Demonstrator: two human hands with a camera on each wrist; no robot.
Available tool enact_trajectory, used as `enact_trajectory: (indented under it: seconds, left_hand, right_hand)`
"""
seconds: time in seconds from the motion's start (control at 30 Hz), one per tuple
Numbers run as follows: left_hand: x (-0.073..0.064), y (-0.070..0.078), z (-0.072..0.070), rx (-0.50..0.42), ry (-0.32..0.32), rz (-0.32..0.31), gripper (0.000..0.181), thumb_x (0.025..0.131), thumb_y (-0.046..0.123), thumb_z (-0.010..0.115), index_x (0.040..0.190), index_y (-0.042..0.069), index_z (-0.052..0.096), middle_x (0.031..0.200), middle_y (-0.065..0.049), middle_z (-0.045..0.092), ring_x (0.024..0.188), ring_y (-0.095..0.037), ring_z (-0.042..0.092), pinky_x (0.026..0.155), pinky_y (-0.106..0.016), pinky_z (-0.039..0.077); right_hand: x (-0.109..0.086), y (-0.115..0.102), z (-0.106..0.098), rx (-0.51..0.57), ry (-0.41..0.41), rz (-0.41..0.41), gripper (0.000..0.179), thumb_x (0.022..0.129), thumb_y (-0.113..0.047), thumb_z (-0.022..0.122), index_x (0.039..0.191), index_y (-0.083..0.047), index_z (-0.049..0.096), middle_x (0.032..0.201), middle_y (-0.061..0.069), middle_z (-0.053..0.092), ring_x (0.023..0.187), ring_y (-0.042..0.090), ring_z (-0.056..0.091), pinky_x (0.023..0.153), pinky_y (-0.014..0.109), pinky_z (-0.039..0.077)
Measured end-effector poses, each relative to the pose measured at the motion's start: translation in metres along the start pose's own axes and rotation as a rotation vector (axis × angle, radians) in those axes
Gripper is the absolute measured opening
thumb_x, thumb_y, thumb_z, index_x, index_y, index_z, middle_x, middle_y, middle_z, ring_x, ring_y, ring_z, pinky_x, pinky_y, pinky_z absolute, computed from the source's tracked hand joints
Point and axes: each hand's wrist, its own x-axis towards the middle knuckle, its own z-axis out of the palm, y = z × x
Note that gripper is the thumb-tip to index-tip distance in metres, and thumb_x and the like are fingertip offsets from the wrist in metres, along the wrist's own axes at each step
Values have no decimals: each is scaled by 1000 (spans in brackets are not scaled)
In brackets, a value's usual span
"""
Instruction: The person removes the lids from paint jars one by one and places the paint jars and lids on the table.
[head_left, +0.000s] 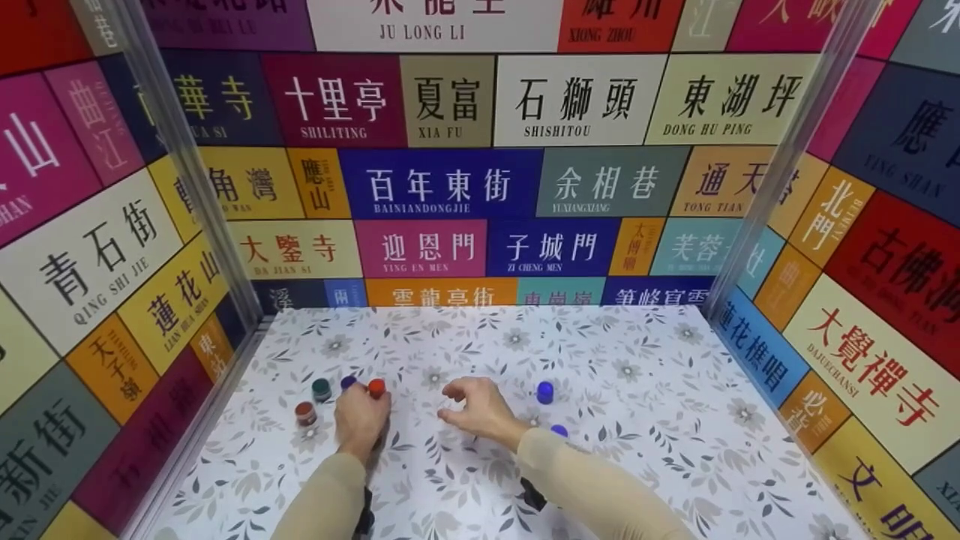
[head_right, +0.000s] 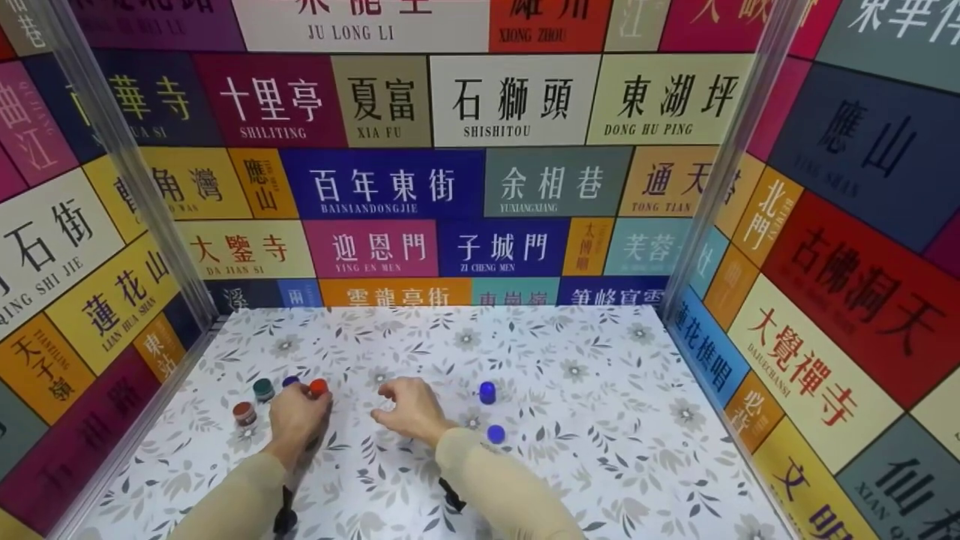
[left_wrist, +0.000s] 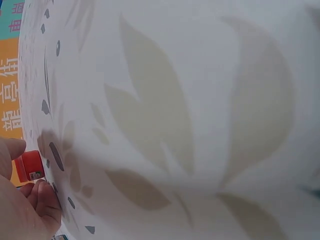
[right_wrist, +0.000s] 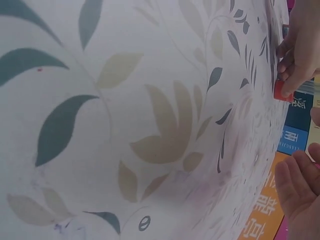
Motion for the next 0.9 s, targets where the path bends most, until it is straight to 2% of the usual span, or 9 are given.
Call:
enact_trajectory:
  seconds: [0.2,0.4,0.6,0.7,0.9]
  left_hand:
    - [4,4,0,30,-30,-31,43,99,32,77,118,-6,73,117,-28,80,111,-46,77,100,-59,61]
    - [6,8,1,56,-52,-29,40,100,31,77,114,-6,72,116,-28,78,110,-45,76,100,-58,60]
    - [7,7,3,100,-56,-3,39,100,29,77,115,-7,71,116,-29,76,111,-45,75,102,-59,59]
    - [7,5,4,116,-47,14,39,100,29,77,113,-7,72,115,-30,76,110,-46,75,102,-59,59]
    - [6,5,4,118,-9,71,39,99,29,77,111,-8,73,113,-32,76,110,-50,76,101,-61,60]
  right_hand:
    - [4,-6,1,0,-2,29,34,93,-29,87,121,-9,84,118,14,85,106,26,79,94,37,65]
    - [7,-12,8,16,2,49,33,92,-26,88,119,-8,84,117,16,85,107,34,80,95,39,66]
    - [7,-15,13,10,-8,56,33,92,-27,88,119,-9,83,116,15,85,106,32,80,94,38,66]
    - [7,-16,15,-1,-9,62,34,92,-29,89,119,-10,84,116,12,85,105,28,79,94,36,65]
    - [6,-14,16,-4,5,48,34,91,-27,89,117,-7,83,113,14,85,103,31,80,92,34,64]
